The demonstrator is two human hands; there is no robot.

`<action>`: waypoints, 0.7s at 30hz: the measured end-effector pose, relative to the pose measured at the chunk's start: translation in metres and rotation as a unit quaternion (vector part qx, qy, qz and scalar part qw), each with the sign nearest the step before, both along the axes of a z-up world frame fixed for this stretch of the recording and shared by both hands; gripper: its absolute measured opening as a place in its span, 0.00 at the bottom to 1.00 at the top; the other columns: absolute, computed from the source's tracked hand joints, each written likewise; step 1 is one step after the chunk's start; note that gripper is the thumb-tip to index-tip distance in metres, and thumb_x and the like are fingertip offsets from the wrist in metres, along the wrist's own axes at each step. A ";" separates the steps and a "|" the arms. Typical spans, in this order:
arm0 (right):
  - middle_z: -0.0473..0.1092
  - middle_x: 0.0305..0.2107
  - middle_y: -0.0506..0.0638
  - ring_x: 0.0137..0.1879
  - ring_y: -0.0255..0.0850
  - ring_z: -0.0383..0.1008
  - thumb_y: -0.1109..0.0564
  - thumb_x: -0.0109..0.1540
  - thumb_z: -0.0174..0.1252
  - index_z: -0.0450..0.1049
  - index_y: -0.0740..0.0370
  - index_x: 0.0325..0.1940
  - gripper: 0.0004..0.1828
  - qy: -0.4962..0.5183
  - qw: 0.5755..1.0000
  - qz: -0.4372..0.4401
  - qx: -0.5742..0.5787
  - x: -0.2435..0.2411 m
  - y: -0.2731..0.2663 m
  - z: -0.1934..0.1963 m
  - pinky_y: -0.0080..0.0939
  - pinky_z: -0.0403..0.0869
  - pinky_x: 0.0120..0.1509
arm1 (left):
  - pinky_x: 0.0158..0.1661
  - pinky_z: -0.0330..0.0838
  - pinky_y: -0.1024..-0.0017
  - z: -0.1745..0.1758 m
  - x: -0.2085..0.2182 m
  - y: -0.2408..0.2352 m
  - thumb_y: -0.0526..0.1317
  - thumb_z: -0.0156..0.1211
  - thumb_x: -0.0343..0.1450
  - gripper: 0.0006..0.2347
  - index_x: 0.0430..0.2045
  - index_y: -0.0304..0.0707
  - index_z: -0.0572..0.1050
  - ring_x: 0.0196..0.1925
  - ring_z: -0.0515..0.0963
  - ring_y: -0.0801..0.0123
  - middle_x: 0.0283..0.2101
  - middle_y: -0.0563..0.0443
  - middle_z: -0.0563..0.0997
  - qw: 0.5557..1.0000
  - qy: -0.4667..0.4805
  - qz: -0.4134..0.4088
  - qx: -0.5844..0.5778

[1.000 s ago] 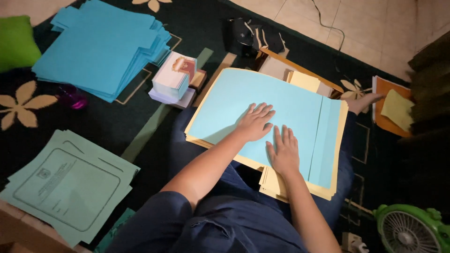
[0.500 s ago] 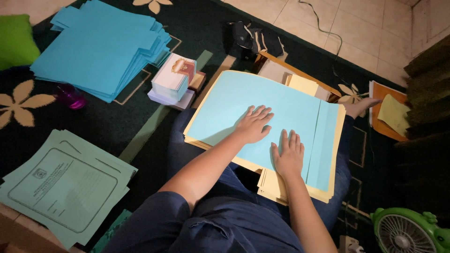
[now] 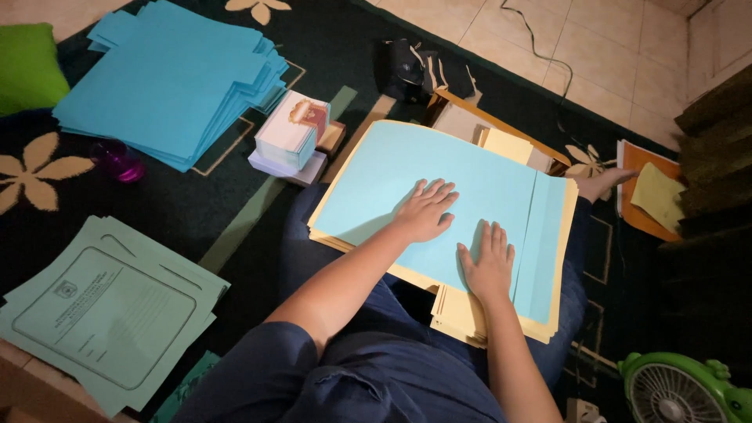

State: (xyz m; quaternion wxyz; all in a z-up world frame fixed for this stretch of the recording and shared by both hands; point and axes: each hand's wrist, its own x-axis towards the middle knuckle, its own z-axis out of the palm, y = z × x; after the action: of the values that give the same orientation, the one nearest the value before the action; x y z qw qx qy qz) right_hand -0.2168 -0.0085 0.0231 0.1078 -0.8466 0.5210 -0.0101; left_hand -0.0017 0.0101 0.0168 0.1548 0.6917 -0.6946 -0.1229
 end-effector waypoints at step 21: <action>0.47 0.76 0.63 0.83 0.56 0.42 0.46 0.65 0.55 0.48 0.60 0.82 0.44 -0.158 0.987 -0.036 -0.013 -0.039 -0.021 -0.004 0.60 0.41 0.84 | 0.77 0.32 0.52 0.006 -0.001 0.001 0.46 0.33 0.78 0.25 0.75 0.50 0.56 0.82 0.47 0.62 0.80 0.53 0.52 1.000 0.003 0.000 0.005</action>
State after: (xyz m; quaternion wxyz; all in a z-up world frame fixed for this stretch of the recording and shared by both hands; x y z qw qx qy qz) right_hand -0.2556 -0.0293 0.0193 0.1769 -0.8166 0.5274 -0.1542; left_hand -0.0022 0.0116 0.0229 0.1537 0.6924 -0.6932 -0.1283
